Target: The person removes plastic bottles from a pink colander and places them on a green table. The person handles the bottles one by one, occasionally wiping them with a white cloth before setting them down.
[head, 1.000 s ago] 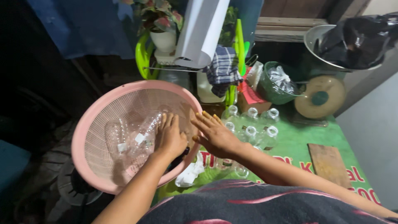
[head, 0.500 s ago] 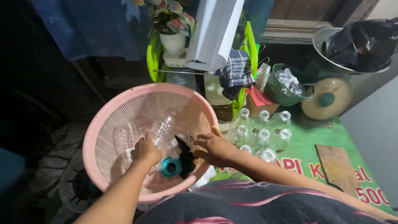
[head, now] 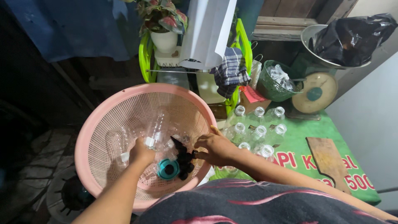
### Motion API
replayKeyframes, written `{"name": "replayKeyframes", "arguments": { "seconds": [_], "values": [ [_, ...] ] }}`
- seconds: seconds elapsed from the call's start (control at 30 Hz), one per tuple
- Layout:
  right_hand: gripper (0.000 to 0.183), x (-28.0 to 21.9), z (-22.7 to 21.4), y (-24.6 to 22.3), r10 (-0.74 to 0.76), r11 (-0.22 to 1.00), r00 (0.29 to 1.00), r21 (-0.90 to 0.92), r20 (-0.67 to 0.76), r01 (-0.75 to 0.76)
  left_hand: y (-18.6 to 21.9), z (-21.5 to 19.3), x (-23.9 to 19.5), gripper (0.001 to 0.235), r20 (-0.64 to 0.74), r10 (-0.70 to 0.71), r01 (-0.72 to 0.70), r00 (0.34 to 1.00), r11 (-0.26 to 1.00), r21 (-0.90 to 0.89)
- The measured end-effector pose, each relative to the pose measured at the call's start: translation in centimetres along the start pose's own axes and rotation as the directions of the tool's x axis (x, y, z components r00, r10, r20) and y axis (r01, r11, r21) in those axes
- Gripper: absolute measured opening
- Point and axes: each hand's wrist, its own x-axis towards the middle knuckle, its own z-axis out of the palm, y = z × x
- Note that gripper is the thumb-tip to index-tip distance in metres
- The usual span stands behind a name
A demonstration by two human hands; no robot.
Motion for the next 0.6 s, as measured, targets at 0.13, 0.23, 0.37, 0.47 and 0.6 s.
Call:
{"name": "replayKeyframes", "arguments": {
  "seconds": [0.13,0.23,0.37,0.47,0.6],
  "values": [
    [0.038,0.2,-0.3,-0.1,-0.026,0.999,0.998,0.028,-0.051,0.027,1.7,-0.7,1.3,0.040,0.375,-0.428,0.568,0.823,0.635,-0.523],
    [0.039,0.3,-1.1,-0.4,-0.056,0.993,0.988,0.094,-0.142,0.070,4.0,-2.3,0.6,0.031,0.323,-0.385,0.502,0.865,0.669,-0.547],
    [0.042,0.2,-2.6,-1.6,-0.029,0.977,0.971,0.198,-0.239,0.078,8.4,-4.5,-1.0,0.030,-0.042,-0.106,0.066,0.994,0.838,-0.541],
    [0.050,0.0,-4.0,-3.1,-0.046,0.965,0.921,0.223,-0.387,0.141,12.4,-7.0,-2.1,0.030,-0.179,0.107,-0.162,0.978,0.930,-0.329],
    [0.064,-0.5,-6.5,-4.9,-0.053,0.951,0.831,0.226,-0.553,0.211,18.0,-8.9,-4.8,0.043,-0.299,0.431,-0.495,0.852,0.849,-0.184]
  ]
}}
